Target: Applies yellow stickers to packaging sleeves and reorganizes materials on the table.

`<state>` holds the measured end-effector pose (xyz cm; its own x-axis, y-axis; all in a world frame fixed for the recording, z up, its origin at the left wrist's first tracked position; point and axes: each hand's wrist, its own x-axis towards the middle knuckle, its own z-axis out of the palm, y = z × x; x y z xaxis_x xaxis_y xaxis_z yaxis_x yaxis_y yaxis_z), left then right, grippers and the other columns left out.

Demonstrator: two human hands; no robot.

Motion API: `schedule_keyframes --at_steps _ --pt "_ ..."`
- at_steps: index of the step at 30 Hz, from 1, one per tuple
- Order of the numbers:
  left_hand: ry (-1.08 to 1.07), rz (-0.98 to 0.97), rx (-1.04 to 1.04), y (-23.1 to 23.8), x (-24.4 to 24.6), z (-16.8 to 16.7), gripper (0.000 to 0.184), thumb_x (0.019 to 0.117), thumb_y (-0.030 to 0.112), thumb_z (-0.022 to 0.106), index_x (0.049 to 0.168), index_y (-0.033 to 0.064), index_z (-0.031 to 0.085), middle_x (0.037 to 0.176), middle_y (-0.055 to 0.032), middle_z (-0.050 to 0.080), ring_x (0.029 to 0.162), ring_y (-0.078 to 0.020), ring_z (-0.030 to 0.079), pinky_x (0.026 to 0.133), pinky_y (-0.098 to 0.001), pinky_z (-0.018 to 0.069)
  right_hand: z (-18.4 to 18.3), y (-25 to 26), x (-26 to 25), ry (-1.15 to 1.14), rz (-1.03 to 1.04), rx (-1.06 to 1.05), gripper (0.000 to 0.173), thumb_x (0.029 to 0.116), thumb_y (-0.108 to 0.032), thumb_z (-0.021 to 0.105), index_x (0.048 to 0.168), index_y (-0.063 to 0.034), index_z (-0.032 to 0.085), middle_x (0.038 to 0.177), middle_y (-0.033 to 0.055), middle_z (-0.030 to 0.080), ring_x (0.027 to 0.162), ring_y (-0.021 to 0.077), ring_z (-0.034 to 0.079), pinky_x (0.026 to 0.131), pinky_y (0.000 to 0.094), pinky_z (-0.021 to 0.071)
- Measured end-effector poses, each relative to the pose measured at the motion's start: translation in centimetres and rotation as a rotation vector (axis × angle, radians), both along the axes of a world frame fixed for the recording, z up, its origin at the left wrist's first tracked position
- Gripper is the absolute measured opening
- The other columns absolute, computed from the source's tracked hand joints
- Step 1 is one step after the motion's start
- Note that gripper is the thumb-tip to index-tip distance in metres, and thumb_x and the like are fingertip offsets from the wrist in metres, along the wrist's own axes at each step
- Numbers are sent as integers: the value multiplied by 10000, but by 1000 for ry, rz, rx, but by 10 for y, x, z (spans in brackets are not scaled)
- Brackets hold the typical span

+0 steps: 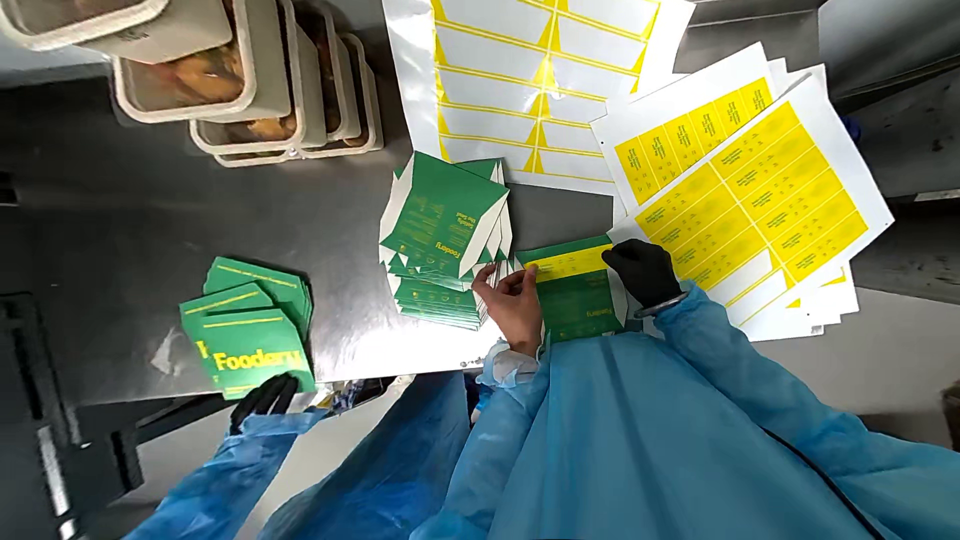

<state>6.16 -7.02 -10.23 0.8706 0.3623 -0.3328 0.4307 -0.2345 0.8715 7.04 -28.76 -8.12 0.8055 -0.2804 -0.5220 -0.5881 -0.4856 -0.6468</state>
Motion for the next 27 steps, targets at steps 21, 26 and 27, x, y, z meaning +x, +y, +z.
schedule_keyframes --at_steps 21,26,27 --pt "61 62 345 -25 17 -17 497 888 211 825 1204 51 476 954 -33 731 852 -144 703 794 -362 583 -28 16 9 51 -24 -179 253 931 -409 701 948 -162 753 831 38 742 790 250 712 705 555 547" --pt "55 88 430 -24 13 -18 607 835 334 871 1196 14 502 1002 -124 697 856 -262 673 784 -465 563 -27 14 13 20 33 -270 393 894 -452 740 864 -67 667 790 124 667 755 336 665 651 581 512" --pt "62 57 474 -19 11 -18 651 833 398 860 1183 -20 505 1070 -201 606 884 -341 619 778 -517 543 -28 13 11 -2 65 -301 441 900 -473 734 850 -46 636 788 142 638 743 349 646 631 577 501"
